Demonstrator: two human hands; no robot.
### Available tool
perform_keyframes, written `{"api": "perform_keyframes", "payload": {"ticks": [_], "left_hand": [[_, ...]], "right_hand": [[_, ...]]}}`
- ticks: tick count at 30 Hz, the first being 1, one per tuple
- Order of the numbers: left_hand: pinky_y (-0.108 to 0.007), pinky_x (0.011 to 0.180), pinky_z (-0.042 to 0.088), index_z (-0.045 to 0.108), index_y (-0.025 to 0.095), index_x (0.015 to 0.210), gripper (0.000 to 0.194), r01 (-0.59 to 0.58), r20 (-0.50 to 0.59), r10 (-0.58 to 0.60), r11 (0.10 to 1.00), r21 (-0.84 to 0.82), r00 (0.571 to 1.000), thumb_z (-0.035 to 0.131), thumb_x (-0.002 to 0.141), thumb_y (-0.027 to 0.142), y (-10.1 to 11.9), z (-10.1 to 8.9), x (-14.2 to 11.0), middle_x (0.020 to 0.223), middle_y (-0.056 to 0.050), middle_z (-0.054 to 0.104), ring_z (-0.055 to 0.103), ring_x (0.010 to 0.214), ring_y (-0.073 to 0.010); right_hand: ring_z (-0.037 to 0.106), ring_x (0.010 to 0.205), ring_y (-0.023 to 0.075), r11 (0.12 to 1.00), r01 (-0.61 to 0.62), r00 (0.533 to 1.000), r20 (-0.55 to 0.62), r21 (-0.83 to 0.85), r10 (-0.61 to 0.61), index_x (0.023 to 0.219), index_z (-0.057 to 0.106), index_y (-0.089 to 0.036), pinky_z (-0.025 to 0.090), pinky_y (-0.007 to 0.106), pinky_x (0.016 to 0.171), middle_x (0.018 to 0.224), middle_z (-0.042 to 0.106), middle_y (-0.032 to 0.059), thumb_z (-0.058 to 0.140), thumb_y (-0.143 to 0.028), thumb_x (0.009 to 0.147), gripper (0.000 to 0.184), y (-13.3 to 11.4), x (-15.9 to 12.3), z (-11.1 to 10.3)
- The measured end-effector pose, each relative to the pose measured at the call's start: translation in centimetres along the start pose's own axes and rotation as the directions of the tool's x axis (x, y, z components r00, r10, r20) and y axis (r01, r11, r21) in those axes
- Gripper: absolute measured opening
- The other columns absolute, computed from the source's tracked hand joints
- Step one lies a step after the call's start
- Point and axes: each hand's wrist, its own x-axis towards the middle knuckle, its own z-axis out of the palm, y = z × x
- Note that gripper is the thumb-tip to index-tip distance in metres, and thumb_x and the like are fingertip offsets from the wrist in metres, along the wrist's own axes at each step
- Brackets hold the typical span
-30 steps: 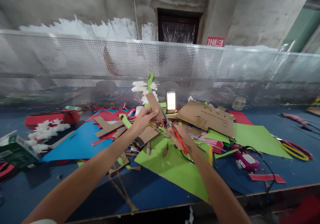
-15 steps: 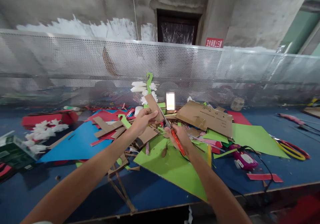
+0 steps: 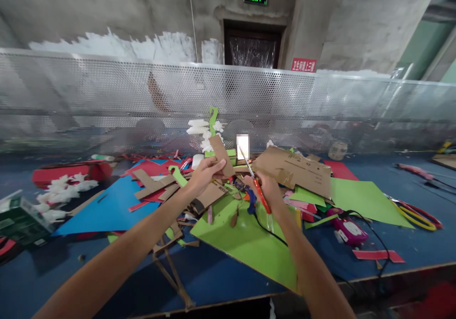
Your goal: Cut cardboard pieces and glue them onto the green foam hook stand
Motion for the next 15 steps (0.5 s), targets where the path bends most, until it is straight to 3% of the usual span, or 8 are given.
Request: {"api": "perform_keyframes", "payload": {"ticks": [3,6,10,15], "left_hand": [[-0.036,0.072,0.062,0.073,0.019,0.092,0.050,0.011,0.001,-0.011,1.000,0.009,1.000,0.082,0.078,0.066,0.1,-0.8,0.5,0.080,-0.006,0.076,0.072,0.069,-0.0196],[-0.035,0.072,0.062,0.074,0.019,0.083,0.046,0.007,0.020,-0.009,0.998,0.070,1.000,0.083,0.077,0.063,0.8,-1.6,0.8,0.078,-0.006,0.075,0.071,0.070,-0.0196],[-0.032,0.069,0.060,0.074,0.017,0.077,0.038,-0.010,0.175,-0.046,0.950,0.311,0.983,0.086,0.077,0.053,2.2,-2.9,1.0,0.074,-0.008,0.076,0.072,0.069,-0.0198],[-0.029,0.063,0.056,0.073,0.017,0.094,0.028,-0.052,0.320,-0.102,0.897,0.439,0.942,0.081,0.082,0.041,3.5,-4.6,1.1,0.080,-0.008,0.079,0.075,0.070,-0.0198]], "right_hand": [[0.074,0.092,0.0313,0.931,-0.120,0.987,0.062,-0.346,0.150,0.110,0.075,-0.020,0.049,0.036,0.081,0.098,0.079,0.0135,0.054,-0.063,0.099,0.049,1.7,0.6,-1.9],[0.073,0.105,0.0378,0.799,-0.214,0.934,0.123,-0.562,0.337,0.119,0.073,-0.016,0.050,0.041,0.085,0.109,0.079,0.0202,0.061,-0.054,0.097,0.045,2.9,0.5,-2.9],[0.073,0.109,0.0391,0.761,-0.192,0.894,0.210,-0.620,0.396,0.118,0.073,-0.014,0.050,0.041,0.085,0.112,0.078,0.0220,0.063,-0.032,0.094,0.031,3.1,-0.1,-3.3],[0.071,0.111,0.0433,0.776,-0.179,0.925,0.166,-0.605,0.342,0.115,0.076,-0.013,0.051,0.047,0.089,0.111,0.077,0.0241,0.070,-0.024,0.091,0.027,1.8,-0.6,-4.1]]}}
